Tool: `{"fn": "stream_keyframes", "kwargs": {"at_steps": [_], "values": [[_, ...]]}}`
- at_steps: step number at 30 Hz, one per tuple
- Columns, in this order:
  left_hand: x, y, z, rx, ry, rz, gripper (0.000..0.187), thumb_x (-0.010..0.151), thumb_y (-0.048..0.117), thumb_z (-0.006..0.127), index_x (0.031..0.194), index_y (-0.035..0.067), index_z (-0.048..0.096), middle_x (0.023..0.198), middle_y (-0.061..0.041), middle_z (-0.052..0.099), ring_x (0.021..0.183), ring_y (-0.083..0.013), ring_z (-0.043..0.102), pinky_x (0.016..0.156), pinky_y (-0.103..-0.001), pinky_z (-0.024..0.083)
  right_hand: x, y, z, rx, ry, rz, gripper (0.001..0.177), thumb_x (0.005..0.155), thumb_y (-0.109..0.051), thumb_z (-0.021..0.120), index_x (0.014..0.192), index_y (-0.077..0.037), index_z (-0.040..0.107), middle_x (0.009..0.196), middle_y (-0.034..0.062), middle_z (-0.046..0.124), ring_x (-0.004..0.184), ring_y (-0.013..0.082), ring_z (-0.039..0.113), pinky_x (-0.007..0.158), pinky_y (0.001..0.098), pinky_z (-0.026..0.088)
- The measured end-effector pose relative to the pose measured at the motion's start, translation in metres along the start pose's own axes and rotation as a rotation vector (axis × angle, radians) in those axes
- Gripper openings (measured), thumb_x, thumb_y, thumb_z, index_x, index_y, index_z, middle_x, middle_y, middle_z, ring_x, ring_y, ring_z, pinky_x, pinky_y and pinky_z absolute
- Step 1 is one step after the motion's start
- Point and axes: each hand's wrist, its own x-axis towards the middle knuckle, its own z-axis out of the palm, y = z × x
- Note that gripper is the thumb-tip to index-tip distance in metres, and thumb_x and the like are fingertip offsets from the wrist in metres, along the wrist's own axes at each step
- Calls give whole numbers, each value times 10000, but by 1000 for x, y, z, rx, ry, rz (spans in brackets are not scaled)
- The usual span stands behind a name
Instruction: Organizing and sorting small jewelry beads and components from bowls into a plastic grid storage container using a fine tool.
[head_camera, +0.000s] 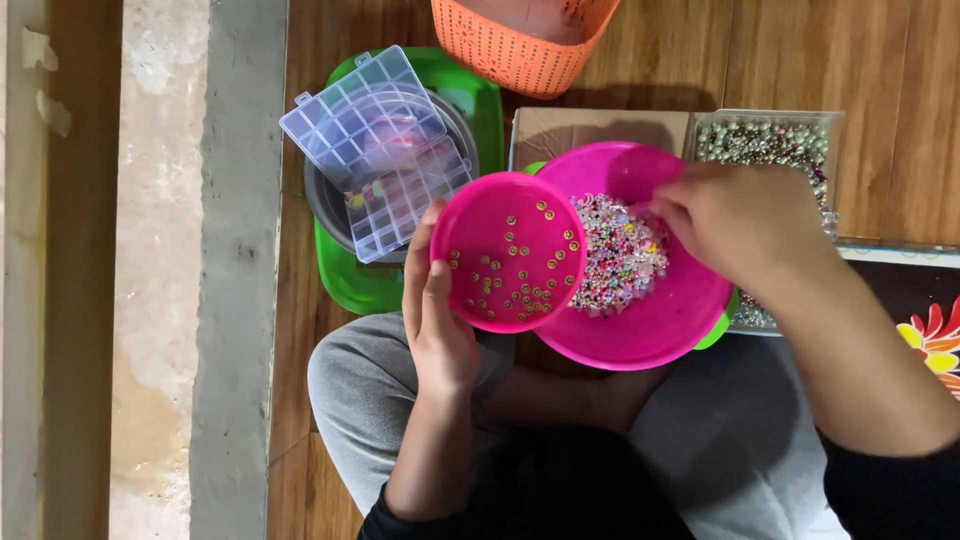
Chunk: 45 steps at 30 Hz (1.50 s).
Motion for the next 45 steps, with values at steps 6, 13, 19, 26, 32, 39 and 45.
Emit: {"fn": "stream_keyframes", "kwargs": {"at_steps": [6,13,19,26,32,39,45], "values": [[-4,14,7,127,-35,83,477,1115,202,430,1533,-27,426,1565,-265,472,1455,-369,445,1237,-539,347,29,-12,59,-222,275,3,211,980,-346,516,983,-331,726,869,-84,701,818,164,749,621,355,605],[-6,27,5,252,-91,108,493,1106,209,409,1536,-31,392,1566,-235,469,1462,-346,458,1258,-494,345,15,-17,26,240,-244,-10,253,918,-221,574,1021,-257,802,1018,23,783,988,301,741,864,435,588],[-8,29,2,266,-128,58,520,1097,252,410,1526,-38,364,1550,-212,462,1437,-326,482,1247,-457,371,13,-1,15,221,-52,134,264,985,-189,540,1194,-187,700,1047,123,749,868,375,728,767,502,570],[-11,32,2,321,-151,84,516,1109,261,402,1527,-40,369,1582,-218,438,1485,-347,447,1277,-467,332,39,-29,39,313,-216,50,232,886,-261,602,1024,-253,789,910,52,765,828,305,701,802,449,508],[-11,26,-5,251,-140,26,520,1095,248,419,1516,-52,374,1564,-220,446,1479,-343,432,1267,-462,311,2,-24,8,167,-235,11,213,868,-214,638,965,-306,804,1045,-151,749,985,188,709,829,375,568],[-7,31,-11,262,-88,-3,527,1081,273,417,1507,-35,384,1513,-208,484,1389,-312,499,1200,-450,389,-9,-11,9,-367,1,30,180,890,-206,568,830,-247,733,894,2,716,800,232,728,649,389,557],[-9,12,-13,241,-18,134,446,1095,120,415,1509,-43,453,1493,-297,540,1397,-412,503,1198,-556,376,5,-45,39,-11,-399,83,337,950,-242,465,956,-274,801,995,8,793,1007,243,769,799,485,618]]}}
